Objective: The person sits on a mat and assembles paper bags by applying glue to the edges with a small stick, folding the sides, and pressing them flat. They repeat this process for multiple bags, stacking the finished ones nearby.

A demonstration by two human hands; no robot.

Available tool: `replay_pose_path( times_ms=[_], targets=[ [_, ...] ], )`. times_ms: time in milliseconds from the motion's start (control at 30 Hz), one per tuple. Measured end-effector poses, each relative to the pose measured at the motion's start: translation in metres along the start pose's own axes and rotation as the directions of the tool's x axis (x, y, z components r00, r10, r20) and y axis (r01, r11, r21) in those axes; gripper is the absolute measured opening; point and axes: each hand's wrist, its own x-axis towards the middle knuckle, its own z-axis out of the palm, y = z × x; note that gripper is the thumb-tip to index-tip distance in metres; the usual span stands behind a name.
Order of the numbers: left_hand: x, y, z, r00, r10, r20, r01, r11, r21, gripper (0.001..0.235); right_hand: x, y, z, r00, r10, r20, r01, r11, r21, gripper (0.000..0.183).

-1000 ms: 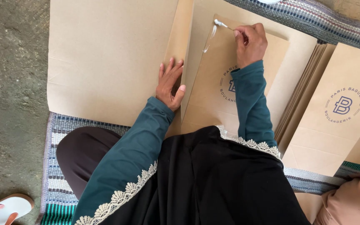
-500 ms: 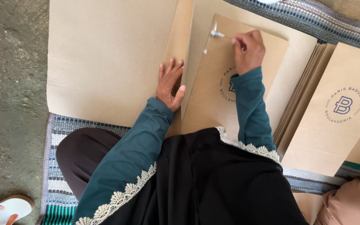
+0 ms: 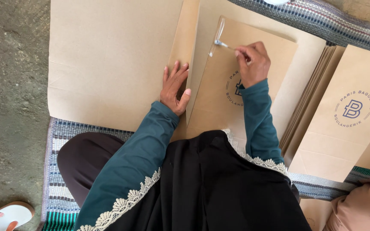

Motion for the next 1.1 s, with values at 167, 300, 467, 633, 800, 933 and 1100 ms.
replay_pose_path(
  times_ms=[167,300,467,633,800,933,1100],
  targets=[
    [-0.001,-0.001,0.001,1.0,0.002,0.002,-0.002,1.0,-0.002,0.048,0.008,0.014,0.007,0.999,0.039,-0.025,-0.039,0.999,-0.034,0.0],
    [-0.001,-0.001,0.001,1.0,0.001,0.003,-0.001,1.0,0.007,0.048,0.036,0.029,0.019,0.992,0.029,-0.122,-0.037,0.997,-0.064,0.005],
    [-0.001,-0.001,0.0,1.0,0.0,0.007,0.0,1.0,0.007,0.048,0.043,0.018,0.015,0.99,0.031,-0.14,-0.03,1.0,0.007,0.005],
    [-0.003,-0.007,0.004,1.0,0.009,0.006,-0.009,1.0,0.008,0.048,0.006,0.003,0.006,0.996,0.055,-0.07,-0.061,0.995,-0.08,0.001],
    [-0.005,-0.018,0.01,0.998,0.012,-0.055,-0.013,0.999,-0.029,0.05,-0.038,-0.03,-0.007,0.987,0.125,0.099,-0.135,0.986,0.1,0.006],
    [-0.005,-0.015,0.009,0.999,0.013,-0.05,-0.014,1.0,-0.023,0.05,-0.019,-0.022,-0.008,0.992,0.094,0.088,-0.097,0.995,0.038,0.007],
    [-0.005,-0.016,0.009,0.998,0.022,-0.054,-0.023,1.0,-0.017,0.05,0.024,0.026,0.015,0.995,0.05,-0.086,-0.051,0.999,-0.012,0.009]
  ],
)
